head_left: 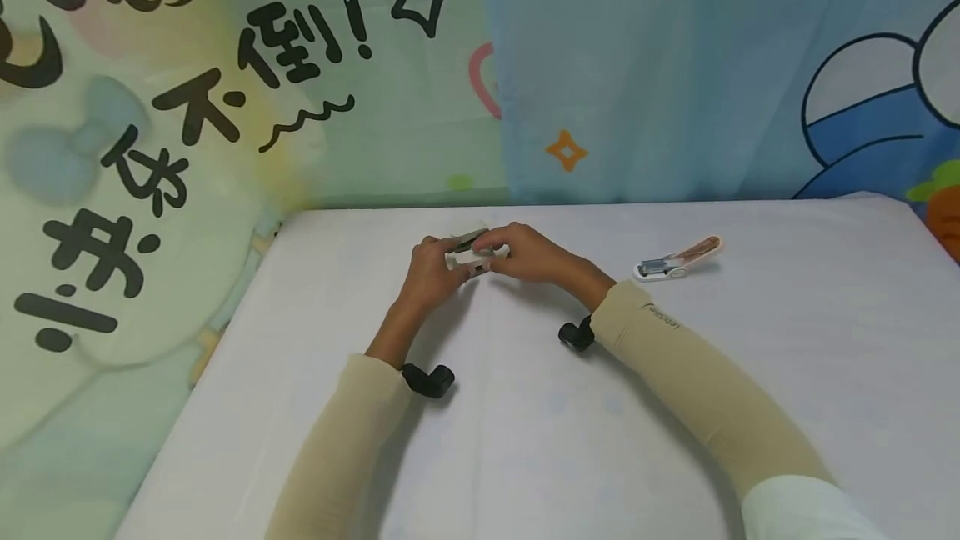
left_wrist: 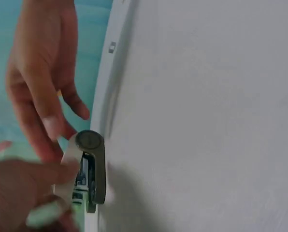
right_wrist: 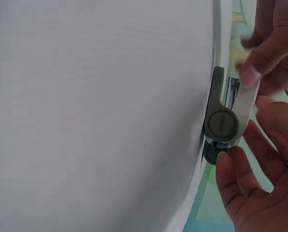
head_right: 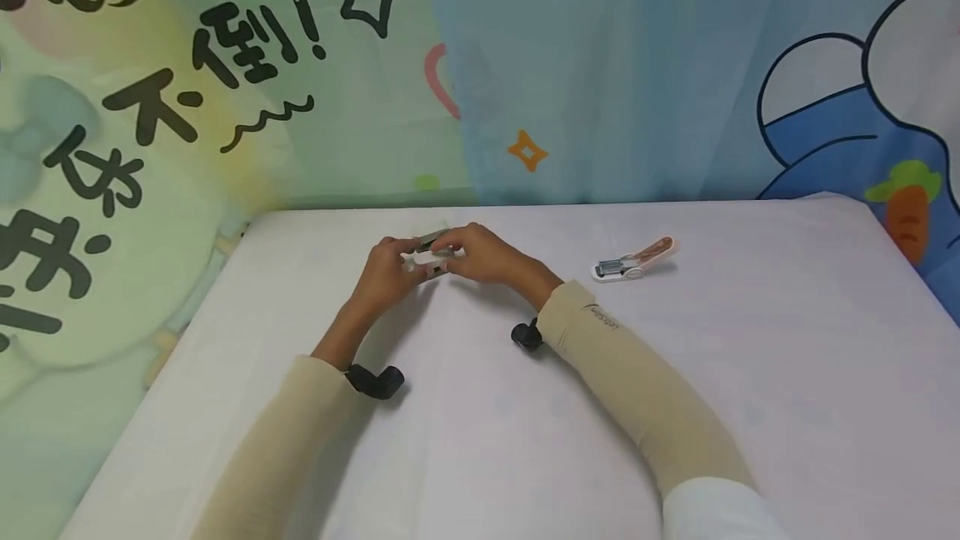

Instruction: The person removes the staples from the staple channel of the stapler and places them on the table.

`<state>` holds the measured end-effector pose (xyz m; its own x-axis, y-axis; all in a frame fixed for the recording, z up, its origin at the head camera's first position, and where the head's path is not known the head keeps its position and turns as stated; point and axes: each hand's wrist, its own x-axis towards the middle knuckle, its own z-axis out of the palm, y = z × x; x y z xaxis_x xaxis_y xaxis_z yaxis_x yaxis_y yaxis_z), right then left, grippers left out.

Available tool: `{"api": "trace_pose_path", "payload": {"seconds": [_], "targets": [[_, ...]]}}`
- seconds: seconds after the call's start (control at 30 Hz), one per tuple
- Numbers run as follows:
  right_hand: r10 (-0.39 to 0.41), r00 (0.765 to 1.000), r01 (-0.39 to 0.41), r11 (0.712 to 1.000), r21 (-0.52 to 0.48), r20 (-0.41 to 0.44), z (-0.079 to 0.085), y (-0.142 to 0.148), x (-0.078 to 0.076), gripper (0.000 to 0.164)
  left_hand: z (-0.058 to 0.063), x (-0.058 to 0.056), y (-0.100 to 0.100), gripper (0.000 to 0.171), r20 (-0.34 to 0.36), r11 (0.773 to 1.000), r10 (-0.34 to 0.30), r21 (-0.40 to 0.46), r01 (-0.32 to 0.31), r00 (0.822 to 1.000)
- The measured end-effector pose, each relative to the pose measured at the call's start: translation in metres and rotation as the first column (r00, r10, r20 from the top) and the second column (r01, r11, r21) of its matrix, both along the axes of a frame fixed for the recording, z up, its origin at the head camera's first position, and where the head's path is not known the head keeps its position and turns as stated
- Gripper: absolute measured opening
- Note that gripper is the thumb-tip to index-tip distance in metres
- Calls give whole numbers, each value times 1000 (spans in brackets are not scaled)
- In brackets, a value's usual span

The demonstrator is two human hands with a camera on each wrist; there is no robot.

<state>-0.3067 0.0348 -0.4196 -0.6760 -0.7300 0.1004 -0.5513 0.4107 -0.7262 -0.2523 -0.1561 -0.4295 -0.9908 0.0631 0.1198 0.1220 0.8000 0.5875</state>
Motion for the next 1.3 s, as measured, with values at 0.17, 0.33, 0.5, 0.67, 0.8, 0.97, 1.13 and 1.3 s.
{"api": "trace_pose_path", "payload": {"seconds": [0.17, 0.33, 0.5, 0.67, 0.8, 0.97, 1.13, 1.3], "targets": [[-5, 998, 12, 993, 120, -60, 0, -12, -5, 34, -14, -3, 3, 29, 16, 1000, 24, -8, -24, 1000], [18, 994, 4, 979, 206, -104, 3, -18, -5, 31, -23, -4, 2, 26, -10, 996, 12, 92, -11, 1000], [55, 996, -38, 972, 233, -69, 8, -13, 1, 27, -22, 4, -1, 27, 41, 988, -40, 148, 33, 998], [100, 994, -83, 960, 266, -54, 10, -4, 13, 26, -20, 15, 1, 29, 63, 982, -129, 146, 119, 990], [97, 995, -86, 958, 274, -27, 12, 5, 27, 24, -19, 23, 6, 28, 98, 972, -176, 174, 157, 979], [85, 996, -74, 963, 261, -33, 15, 21, 47, 25, -16, 32, 20, 26, 119, 964, -209, 192, 184, 971], [49, 998, -39, 966, 256, -32, 15, 40, 67, 24, -14, 41, 36, 24, 127, 946, -281, 205, 252, 951], [-4, 998, 19, 965, 262, -56, 13, 53, 87, 30, -11, 51, 48, 22, 112, 923, -339, 234, 306, 934]]}}
